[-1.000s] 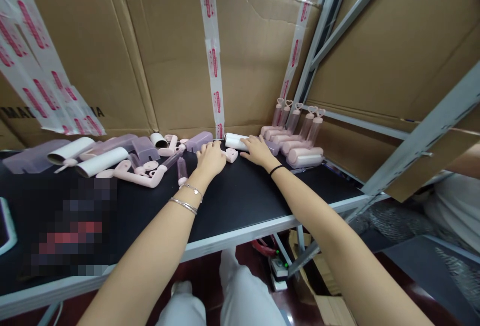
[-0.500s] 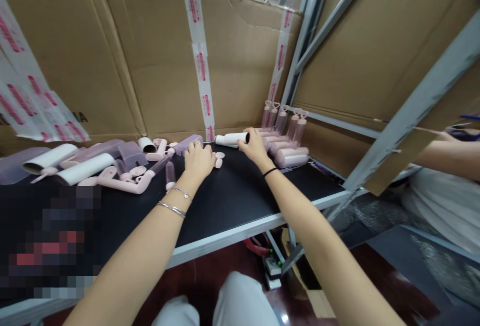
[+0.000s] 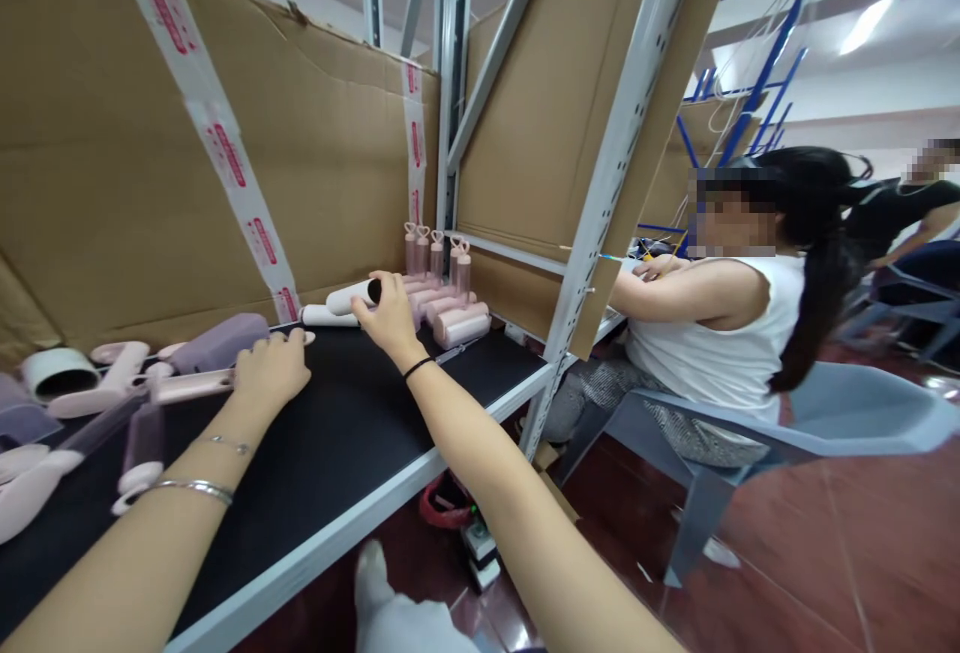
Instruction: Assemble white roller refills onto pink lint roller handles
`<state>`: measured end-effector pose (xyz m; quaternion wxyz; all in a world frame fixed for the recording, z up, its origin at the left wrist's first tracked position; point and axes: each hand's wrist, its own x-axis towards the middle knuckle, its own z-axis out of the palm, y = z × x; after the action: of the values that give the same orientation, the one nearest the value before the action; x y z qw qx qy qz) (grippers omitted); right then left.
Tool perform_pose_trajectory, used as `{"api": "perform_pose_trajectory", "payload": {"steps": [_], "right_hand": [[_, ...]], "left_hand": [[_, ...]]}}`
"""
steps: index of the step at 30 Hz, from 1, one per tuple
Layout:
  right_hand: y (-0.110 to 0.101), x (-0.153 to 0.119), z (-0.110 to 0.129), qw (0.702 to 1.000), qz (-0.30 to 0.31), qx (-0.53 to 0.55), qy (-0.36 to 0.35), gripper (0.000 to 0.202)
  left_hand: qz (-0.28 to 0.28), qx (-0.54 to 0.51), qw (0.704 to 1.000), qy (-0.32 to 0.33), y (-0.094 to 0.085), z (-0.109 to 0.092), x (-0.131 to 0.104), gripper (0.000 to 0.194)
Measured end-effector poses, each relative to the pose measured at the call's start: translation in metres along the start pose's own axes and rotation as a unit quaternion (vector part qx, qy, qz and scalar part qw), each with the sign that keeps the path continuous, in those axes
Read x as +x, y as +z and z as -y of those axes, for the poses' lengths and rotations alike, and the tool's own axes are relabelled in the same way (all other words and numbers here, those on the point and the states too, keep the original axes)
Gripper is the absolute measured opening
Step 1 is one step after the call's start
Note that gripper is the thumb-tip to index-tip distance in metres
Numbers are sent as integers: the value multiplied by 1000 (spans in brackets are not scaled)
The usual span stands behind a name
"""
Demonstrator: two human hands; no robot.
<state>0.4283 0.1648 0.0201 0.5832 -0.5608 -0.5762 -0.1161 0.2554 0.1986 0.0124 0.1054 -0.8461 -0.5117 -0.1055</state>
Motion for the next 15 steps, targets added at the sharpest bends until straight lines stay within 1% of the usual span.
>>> {"api": "perform_pose_trajectory", "payload": {"steps": [2, 3, 4, 6, 8, 11, 12, 13, 15], "right_hand": [[0, 0, -1, 1000, -1, 0, 6, 37], [1, 0, -2, 1000, 7, -3, 4, 37], [0, 0, -4, 1000, 18, -7, -2, 37], [-1, 1, -9, 999, 39, -15, -11, 37], [-5, 2, -15, 999, 40, -15, -5, 36], [-13, 3, -19, 999, 22, -6, 27, 34], [-15, 3, -19, 999, 22, -2, 30, 34], [-16, 3, -20, 999, 20, 1, 31, 34], [-17, 2, -20, 999, 16, 11, 25, 32]], "left_hand": [[-34, 5, 999, 13, 5, -3, 6, 49], [-40, 11, 999, 30, 8, -5, 11, 52], [-37, 22, 998, 53, 12, -8, 16, 53], [-12, 56, 994, 96, 19, -15, 24, 51], [12, 77, 990, 114, 22, -21, 24, 47], [17, 79, 992, 102, 15, -27, 11, 41], [20, 71, 993, 88, 11, -29, 5, 41], [23, 51, 996, 64, 8, -30, -1, 41], [29, -26, 999, 24, 4, -31, -9, 43]]}}
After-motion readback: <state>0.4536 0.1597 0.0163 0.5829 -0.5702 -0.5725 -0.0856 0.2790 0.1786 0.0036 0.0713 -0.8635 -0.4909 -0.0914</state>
